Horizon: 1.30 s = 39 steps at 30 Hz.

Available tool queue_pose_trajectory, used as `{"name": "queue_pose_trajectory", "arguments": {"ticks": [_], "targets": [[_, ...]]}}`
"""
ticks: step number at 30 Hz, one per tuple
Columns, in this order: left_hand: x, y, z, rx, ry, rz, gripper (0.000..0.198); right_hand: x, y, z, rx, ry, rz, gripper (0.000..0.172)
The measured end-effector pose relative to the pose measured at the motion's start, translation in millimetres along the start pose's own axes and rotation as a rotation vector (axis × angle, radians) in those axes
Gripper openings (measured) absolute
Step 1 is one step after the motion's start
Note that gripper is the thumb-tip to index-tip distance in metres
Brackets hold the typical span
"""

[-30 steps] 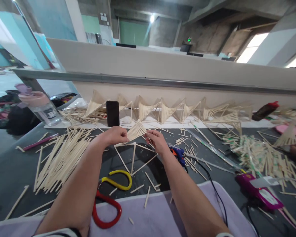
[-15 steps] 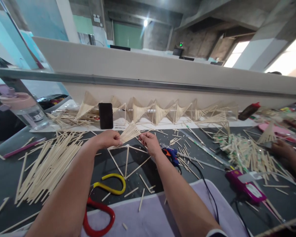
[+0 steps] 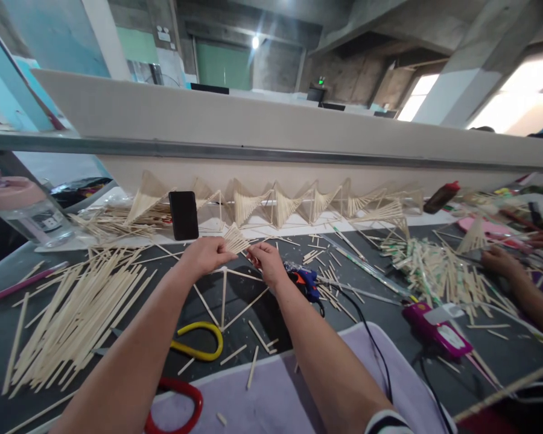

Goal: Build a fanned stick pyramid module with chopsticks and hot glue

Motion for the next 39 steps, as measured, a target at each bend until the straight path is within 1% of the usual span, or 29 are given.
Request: {"name": "queue_pose_trajectory", "arguments": {"ticks": [4,10,14,21,28,31,34,36,39], "targets": [[0.3,0,-3,-0.005,0.057,-0.045,0.041,0,1,0,-0.010,0.014,0.001,0.020],[0.6,0,-3,0.007,0.088,-0.028,0.041,-1,2,-5,-0.031,0.046,0.013,0.019],[-0.6,0,-4,-0.003,0.088,-0.020,0.040,-1,1,-3,-0.008,0.022,0.024,0.023],[0.7,-1,-3,-0.001,0.075,-0.025,0.040,1,-2,3,0.012,-0.039,-0.035,0.028],[-1.6,1,-3,0.000,0.054,-0.016,0.040,2,-2,2,0.018,-0.099,-0.077,0.031],[4.7,1,2,-0.019,0.018,0.010,0.039,3,-1,1,0.023,-0.106,-0.079,0.031],[18.9,-2,18,0.025,-0.001,0.042,0.036,2,-2,0,0.025,-0.107,-0.069,0.031],[22.0,-8,32,0.091,-0.024,0.124,0.034,2,-3,0,0.029,-0.105,-0.060,0.030],[14.7,-17,40,0.129,-0.081,0.287,0.035,2,-4,0,0.042,-0.097,-0.063,0.031]]}}
Point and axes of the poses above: each hand's wrist, its own y-axis towards the middle knuckle, its own x-axis out of the back of the hand, z = x × y, the point moved 10 cm from there along y, towards the middle knuckle, and after that the axes turned 11 degrees about -y, right-handed, at the moved point
